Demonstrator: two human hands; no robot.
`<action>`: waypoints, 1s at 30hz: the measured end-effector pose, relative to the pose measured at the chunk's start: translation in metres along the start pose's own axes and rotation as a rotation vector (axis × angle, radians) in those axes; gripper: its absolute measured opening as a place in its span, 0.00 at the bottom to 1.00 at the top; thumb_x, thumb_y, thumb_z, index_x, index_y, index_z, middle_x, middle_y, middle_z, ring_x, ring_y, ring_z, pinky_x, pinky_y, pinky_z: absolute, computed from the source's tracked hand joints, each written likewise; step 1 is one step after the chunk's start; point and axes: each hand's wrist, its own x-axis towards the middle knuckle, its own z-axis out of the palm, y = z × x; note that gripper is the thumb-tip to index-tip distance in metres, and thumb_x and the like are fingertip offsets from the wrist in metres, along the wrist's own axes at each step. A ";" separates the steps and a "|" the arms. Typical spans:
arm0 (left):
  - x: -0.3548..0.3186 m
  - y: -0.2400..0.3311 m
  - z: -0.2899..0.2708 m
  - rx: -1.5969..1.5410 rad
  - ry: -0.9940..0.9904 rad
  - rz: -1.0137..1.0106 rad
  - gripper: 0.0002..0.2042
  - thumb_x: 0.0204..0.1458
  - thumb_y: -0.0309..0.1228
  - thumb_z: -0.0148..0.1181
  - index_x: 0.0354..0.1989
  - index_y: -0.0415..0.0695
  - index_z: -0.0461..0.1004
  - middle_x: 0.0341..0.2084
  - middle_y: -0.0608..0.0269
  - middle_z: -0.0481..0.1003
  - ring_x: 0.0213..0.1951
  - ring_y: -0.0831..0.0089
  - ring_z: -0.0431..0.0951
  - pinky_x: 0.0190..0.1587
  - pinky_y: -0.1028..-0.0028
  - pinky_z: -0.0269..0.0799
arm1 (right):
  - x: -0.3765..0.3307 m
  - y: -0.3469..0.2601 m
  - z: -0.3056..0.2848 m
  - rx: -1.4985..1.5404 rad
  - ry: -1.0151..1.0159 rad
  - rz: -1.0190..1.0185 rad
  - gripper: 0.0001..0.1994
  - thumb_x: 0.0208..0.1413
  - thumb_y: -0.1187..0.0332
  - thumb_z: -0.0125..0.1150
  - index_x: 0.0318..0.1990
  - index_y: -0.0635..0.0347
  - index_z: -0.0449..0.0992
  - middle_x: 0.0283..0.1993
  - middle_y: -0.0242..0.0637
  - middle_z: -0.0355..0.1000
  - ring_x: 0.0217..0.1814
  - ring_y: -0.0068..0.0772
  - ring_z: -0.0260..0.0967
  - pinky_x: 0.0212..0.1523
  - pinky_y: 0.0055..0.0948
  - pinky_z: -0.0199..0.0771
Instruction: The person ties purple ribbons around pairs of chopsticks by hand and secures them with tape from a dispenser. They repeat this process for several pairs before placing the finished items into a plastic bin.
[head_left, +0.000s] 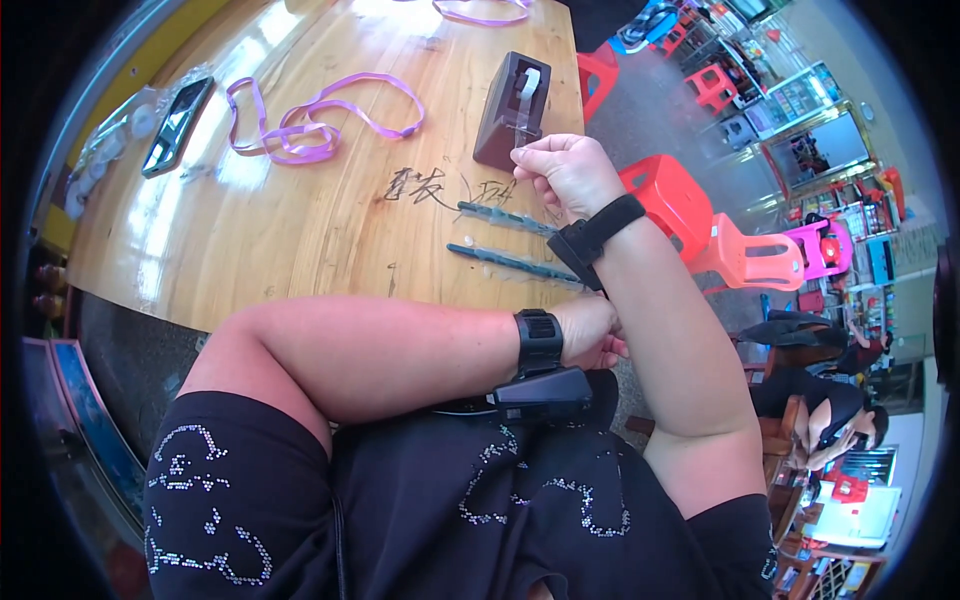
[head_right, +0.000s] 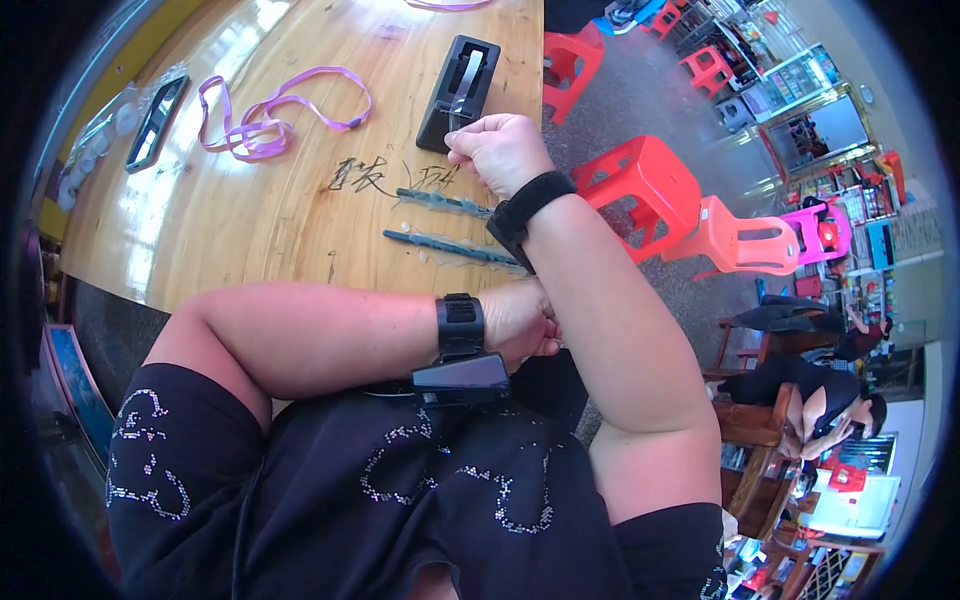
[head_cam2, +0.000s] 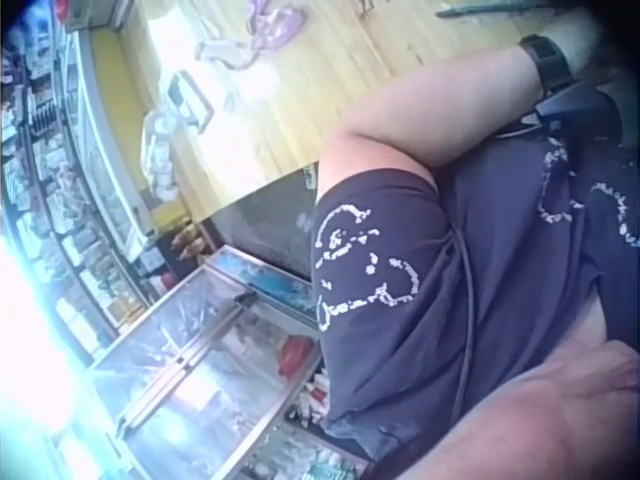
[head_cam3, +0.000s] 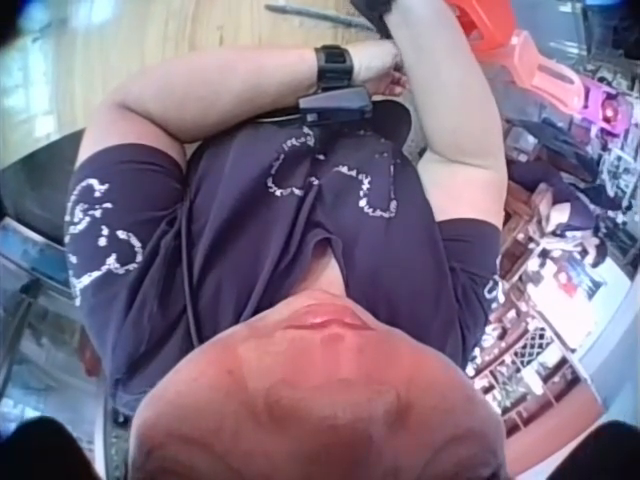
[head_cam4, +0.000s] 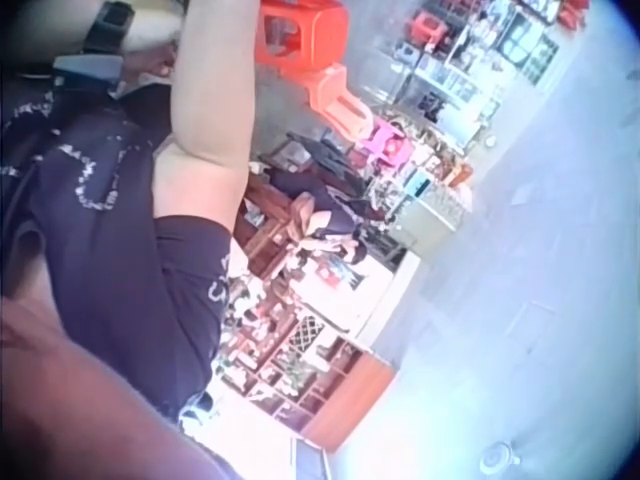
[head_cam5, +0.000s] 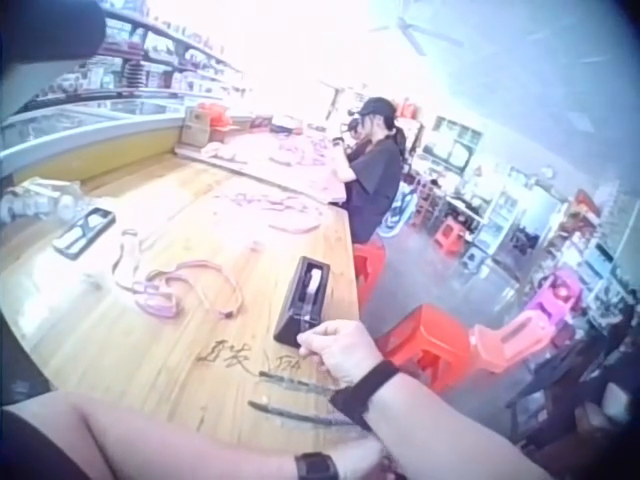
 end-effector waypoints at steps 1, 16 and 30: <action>0.001 -0.002 0.000 0.026 -0.004 0.034 0.11 0.49 0.25 0.46 0.41 0.50 0.63 0.26 0.66 0.69 0.22 0.76 0.69 0.22 0.77 0.64 | 0.002 0.001 -0.004 -0.073 -0.046 -0.001 0.04 0.47 0.71 0.61 0.28 0.61 0.74 0.21 0.28 0.71 0.15 0.12 0.58 0.16 0.13 0.57; -0.017 0.009 0.005 0.021 0.050 0.028 0.33 0.42 0.18 0.51 0.58 0.45 0.43 0.32 0.60 0.69 0.28 0.72 0.71 0.29 0.76 0.66 | -0.062 -0.003 -0.115 -0.408 -0.397 -0.113 0.12 0.48 0.74 0.52 0.42 0.65 0.69 0.21 0.24 0.65 0.23 0.13 0.62 0.23 0.15 0.61; -0.015 0.006 0.005 0.033 0.035 0.032 0.32 0.44 0.19 0.51 0.58 0.45 0.45 0.31 0.63 0.69 0.28 0.75 0.71 0.29 0.77 0.66 | -0.049 0.045 -0.121 -0.857 -0.299 -0.017 0.17 0.40 0.66 0.63 0.37 0.66 0.70 0.30 0.41 0.71 0.34 0.34 0.69 0.36 0.30 0.69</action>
